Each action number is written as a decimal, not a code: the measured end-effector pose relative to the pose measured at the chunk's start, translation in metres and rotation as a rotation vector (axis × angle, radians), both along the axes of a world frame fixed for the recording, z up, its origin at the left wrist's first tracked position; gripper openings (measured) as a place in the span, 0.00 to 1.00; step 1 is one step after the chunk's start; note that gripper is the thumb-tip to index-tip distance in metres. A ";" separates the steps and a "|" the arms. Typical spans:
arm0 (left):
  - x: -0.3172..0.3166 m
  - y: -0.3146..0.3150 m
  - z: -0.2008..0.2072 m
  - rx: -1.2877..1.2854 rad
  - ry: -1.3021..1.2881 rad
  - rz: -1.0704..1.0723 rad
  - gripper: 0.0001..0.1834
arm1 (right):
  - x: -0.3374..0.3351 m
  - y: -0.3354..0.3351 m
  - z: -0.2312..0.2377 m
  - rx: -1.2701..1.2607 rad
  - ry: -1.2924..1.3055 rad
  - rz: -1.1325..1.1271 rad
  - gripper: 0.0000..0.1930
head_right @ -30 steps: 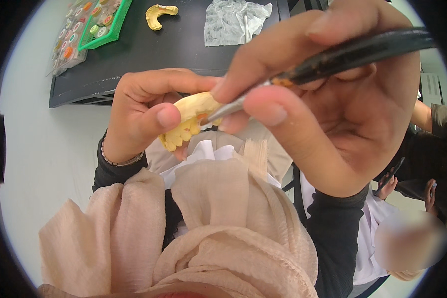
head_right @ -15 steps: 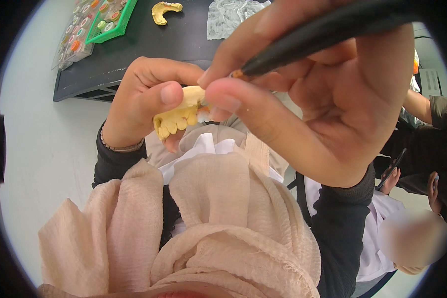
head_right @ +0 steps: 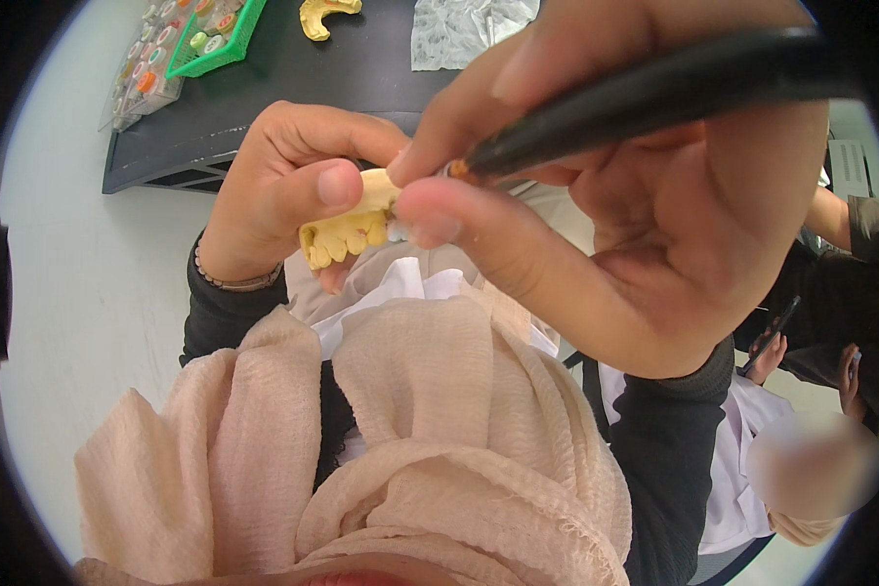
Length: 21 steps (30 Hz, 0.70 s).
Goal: The person paints a yellow dental model using a small brush, applying white and orange substances to the teeth. They hold the model in their left hand and manipulate the brush with their right hand, occasionally dipping the brush into a container or wiping it on a tissue.
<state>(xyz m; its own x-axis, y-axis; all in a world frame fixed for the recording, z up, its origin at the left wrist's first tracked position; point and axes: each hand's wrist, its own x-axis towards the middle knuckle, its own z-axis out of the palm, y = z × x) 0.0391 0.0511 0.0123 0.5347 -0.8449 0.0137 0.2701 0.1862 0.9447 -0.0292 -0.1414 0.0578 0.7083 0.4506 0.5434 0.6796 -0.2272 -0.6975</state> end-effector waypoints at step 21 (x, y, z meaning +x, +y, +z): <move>0.006 -0.002 -0.007 0.010 -0.040 0.019 0.23 | 0.005 -0.002 -0.003 -0.053 0.000 -0.014 0.22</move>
<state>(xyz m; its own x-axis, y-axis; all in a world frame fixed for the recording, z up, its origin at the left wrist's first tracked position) 0.0454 0.0487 0.0054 0.5498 -0.8349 0.0269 0.2283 0.1811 0.9566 -0.0242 -0.1431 0.0545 0.7143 0.4693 0.5192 0.6766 -0.2732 -0.6838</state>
